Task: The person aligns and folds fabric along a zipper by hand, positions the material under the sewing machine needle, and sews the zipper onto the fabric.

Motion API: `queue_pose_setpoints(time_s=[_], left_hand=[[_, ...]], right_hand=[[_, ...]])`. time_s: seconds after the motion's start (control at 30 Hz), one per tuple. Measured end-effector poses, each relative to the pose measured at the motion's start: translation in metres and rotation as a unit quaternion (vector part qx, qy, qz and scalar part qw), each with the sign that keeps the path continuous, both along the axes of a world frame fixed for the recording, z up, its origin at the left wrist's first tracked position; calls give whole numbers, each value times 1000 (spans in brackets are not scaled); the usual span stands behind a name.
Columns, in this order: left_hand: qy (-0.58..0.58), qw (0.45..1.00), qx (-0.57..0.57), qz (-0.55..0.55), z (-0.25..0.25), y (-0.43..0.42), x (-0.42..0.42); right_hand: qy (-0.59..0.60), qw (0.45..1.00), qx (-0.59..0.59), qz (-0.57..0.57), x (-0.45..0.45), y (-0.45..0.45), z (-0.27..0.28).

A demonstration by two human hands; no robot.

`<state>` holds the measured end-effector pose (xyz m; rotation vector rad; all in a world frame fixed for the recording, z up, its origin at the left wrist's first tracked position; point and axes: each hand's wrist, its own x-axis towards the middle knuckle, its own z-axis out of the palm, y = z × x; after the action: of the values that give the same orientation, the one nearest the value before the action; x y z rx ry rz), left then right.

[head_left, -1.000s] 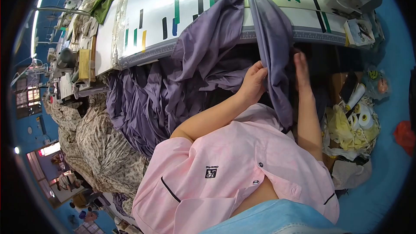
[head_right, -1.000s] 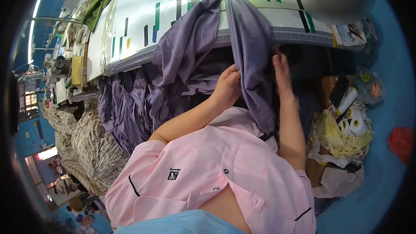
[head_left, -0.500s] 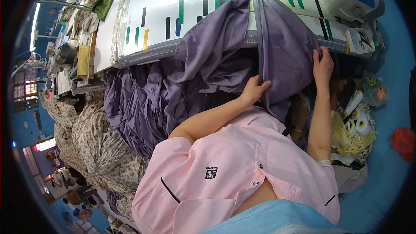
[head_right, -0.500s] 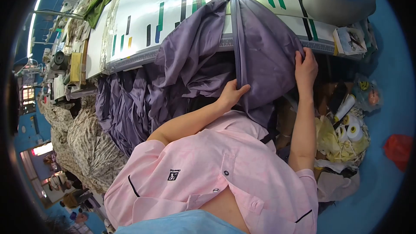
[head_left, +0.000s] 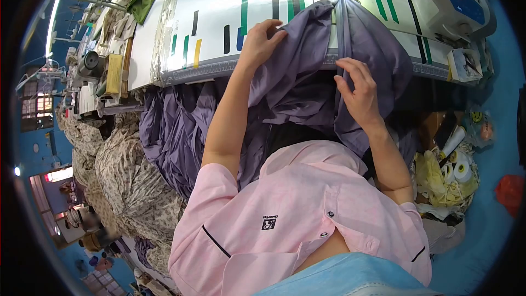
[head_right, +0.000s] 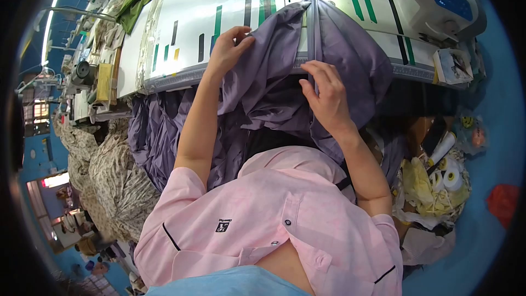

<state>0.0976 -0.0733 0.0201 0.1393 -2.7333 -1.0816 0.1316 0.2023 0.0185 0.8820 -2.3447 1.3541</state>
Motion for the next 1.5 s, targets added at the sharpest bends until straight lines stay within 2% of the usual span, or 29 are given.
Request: queue_pose_setpoints(time_s=[0.1, 0.2, 0.27, 0.4, 0.5, 0.63, 0.73, 0.83, 0.87, 0.97, 1.07, 1.17, 1.3, 1.47, 1.5], left_hand=[[-49, 997, 62, 17, 24, -14, 12], [75, 991, -112, -2, 52, -12, 25], [125, 964, -235, -10, 71, -3, 30], [158, 921, -355, -2, 87, 1, 33], [192, 908, -373, -2, 89, 2, 30], [219, 906, -363, 8, 86, -11, 15], [246, 897, -368, -11, 86, -19, 8], [268, 890, -366, -29, 85, -27, 6], [273, 889, -364, -35, 84, -29, 6], [282, 882, -374, -48, 81, -32, 7], [290, 877, -377, -64, 81, -32, 9], [315, 871, -370, -71, 81, -31, 10], [319, 866, -377, -79, 81, -29, 11], [332, 861, -372, -96, 76, -29, 13], [340, 881, -322, -75, 70, -29, 13]], right_hand=[[-27, 1000, -3, 10, -3, -4, -2], [-240, 963, -111, 41, -4, -24, -5], [-257, 960, -109, 34, -7, -46, -8], [-317, 933, -146, 84, -16, -108, -23], [-280, 941, -150, 114, -23, -149, -25], [-307, 921, -172, 168, -42, -150, -17], [-261, 953, -56, 145, -49, -135, -9], [-276, 950, -36, 142, -58, -116, 6], [-190, 975, -35, 109, -63, -110, 14], [-61, 996, -50, 35, -89, -105, 31], [-22, 996, -61, 66, -112, -112, 45], [87, 987, -55, 126, -127, -128, 48], [33, 984, 8, 175, -129, -140, 57], [45, 984, 13, 173, -126, -140, 62], [57, 984, 13, 166, -123, -140, 62]])
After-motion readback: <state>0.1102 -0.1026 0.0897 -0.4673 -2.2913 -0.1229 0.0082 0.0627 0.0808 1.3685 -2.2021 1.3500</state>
